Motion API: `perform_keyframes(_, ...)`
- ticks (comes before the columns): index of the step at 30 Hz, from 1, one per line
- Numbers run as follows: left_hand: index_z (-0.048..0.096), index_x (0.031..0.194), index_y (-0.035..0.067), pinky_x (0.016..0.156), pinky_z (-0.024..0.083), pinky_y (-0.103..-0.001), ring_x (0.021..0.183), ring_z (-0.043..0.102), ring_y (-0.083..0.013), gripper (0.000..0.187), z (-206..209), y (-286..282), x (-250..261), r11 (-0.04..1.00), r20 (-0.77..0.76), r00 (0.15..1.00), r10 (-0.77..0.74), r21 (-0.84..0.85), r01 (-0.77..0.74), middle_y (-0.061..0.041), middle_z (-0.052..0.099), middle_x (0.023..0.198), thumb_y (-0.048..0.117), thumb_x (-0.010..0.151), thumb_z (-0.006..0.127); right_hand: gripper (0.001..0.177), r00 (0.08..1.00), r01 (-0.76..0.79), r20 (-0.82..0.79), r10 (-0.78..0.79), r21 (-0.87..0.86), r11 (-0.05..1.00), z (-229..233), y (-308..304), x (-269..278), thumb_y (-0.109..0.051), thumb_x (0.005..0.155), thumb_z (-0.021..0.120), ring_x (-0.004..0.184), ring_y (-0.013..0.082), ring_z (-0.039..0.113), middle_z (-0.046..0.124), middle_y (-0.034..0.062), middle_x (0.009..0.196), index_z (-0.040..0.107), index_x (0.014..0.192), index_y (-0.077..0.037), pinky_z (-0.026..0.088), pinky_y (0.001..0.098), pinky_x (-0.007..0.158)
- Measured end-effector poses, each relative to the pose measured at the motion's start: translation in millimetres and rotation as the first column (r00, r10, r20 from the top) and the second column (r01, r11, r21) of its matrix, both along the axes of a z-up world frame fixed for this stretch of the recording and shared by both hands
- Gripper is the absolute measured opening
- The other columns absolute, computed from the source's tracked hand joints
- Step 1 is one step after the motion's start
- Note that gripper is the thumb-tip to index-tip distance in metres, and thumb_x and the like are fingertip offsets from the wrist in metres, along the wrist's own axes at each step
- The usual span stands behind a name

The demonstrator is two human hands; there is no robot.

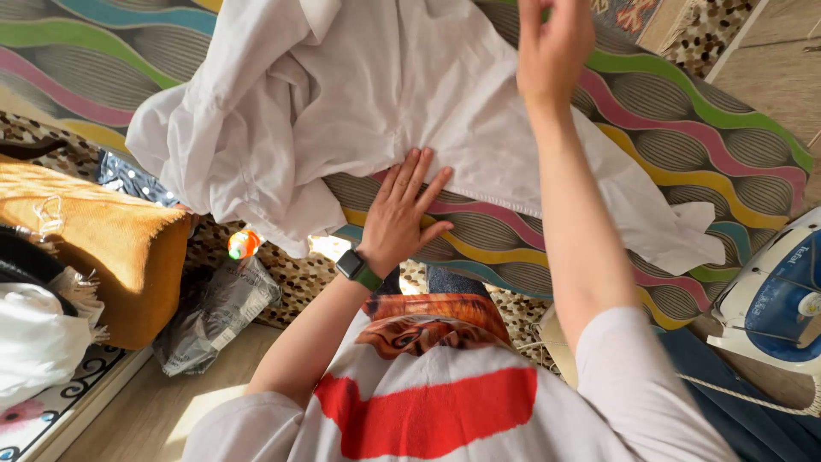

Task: The person irons a blue garment on an ironing board, then lifts it off and sets it aside. They lay a white shirt on the board, smooth it with their hands, and iron its body and sleeves section by section, repositioning the shirt as they work.

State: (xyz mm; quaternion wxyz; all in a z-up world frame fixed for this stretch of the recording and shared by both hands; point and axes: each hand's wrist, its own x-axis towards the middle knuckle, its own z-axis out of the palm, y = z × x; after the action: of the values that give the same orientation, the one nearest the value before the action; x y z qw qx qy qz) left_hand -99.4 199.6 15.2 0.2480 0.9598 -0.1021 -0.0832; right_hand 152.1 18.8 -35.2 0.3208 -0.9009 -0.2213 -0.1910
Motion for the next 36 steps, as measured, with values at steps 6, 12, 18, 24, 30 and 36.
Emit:
perform_keyframes(6, 0.037, 0.158, 0.015, 0.12, 0.031, -0.046, 0.151, 0.03, -0.0333, 0.083, 22.4, 0.6, 27.8, 0.996, 0.026, 0.999, -0.038, 0.076, 0.036, -0.018, 0.029, 0.164, 0.061, 0.092, 0.059, 0.022, 0.973, -0.071, -0.226, 0.053, -0.076, 0.995, 33.8, -41.7, -140.3, -0.019, 0.108, 0.069, 0.124, 0.0317, 0.059, 0.062, 0.0084, 0.13, 0.062, 0.126, -0.009, 0.044, 0.0489, 0.11)
perform_keyframes(12, 0.059, 0.138, 0.01, 0.053, 0.053, -0.041, 0.066, 0.066, -0.028, 0.045, -3.9, 43.8, 143.3, 0.997, 0.208, 0.978, 0.02, 0.069, -0.035, -0.01, 0.066, 0.101, 0.002, 0.094, 0.055, 0.084, 0.863, 0.034, -0.437, -0.251, -0.447, 0.894, 9.8, -45.3, -162.8, -0.065, 0.104, 0.046, 0.161, 0.0386, 0.015, 0.023, 0.0138, 0.173, 0.031, 0.166, -0.009, 0.003, 0.0658, 0.126)
perform_keyframes(18, 0.063, 0.119, 0.009, 0.06, 0.055, -0.044, 0.071, 0.068, -0.0327, 0.023, -61.3, 64.0, 226.2, 0.948, 0.37, 0.917, 0.151, 0.21, -0.241, -0.014, 0.066, 0.101, 0.004, 0.097, 0.057, 0.109, 0.848, 0.096, -0.418, -0.326, -0.485, 0.869, 13.0, -42.3, -158.2, -0.082, 0.093, 0.051, 0.162, 0.0384, 0.009, 0.018, 0.0155, 0.174, 0.024, 0.167, -0.006, -0.002, 0.0659, 0.126)
perform_keyframes(24, 0.062, 0.127, 0.009, 0.072, 0.055, -0.046, 0.101, 0.066, -0.0333, 0.023, -41.2, 42.8, 189.8, 0.867, 0.407, 0.861, 0.305, 0.255, -0.428, -0.015, 0.061, 0.118, 0.009, 0.104, 0.058, 0.122, 0.807, 0.121, -0.462, -0.368, -0.481, 0.869, 19.7, -33.2, -158.5, -0.089, 0.084, 0.057, 0.161, 0.0387, 0.006, 0.015, 0.0165, 0.174, 0.022, 0.167, -0.007, -0.005, 0.0678, 0.123)
perform_keyframes(30, 0.041, 0.16, 0.014, 0.125, 0.027, -0.053, 0.156, 0.028, -0.0344, 0.064, -2.6, 5.7, 74.6, 0.987, 0.176, 0.984, -0.032, 0.161, 0.003, -0.015, 0.028, 0.169, 0.034, 0.103, 0.059, 0.121, 0.797, 0.1, -0.482, -0.364, -0.49, 0.866, 21.8, -33.7, -159.2, -0.088, 0.086, 0.056, 0.162, 0.041, 0.004, 0.011, 0.0178, 0.175, 0.018, 0.168, -0.008, -0.007, 0.0697, 0.122)
perform_keyframes(36, 0.032, 0.163, 0.014, 0.125, 0.021, -0.051, 0.157, 0.02, -0.0324, 0.077, -10.9, 18.6, 20.8, 0.982, -0.03, 0.995, 0.096, 0.163, -0.09, -0.012, 0.025, 0.17, 0.049, 0.099, 0.056, 0.077, 0.917, 0.06, -0.325, -0.231, -0.46, 0.886, 3.6, -8.6, -156.8, -0.055, 0.103, 0.058, 0.159, 0.0338, 0.018, 0.026, 0.0111, 0.169, 0.033, 0.161, -0.011, 0.011, 0.0588, 0.127)
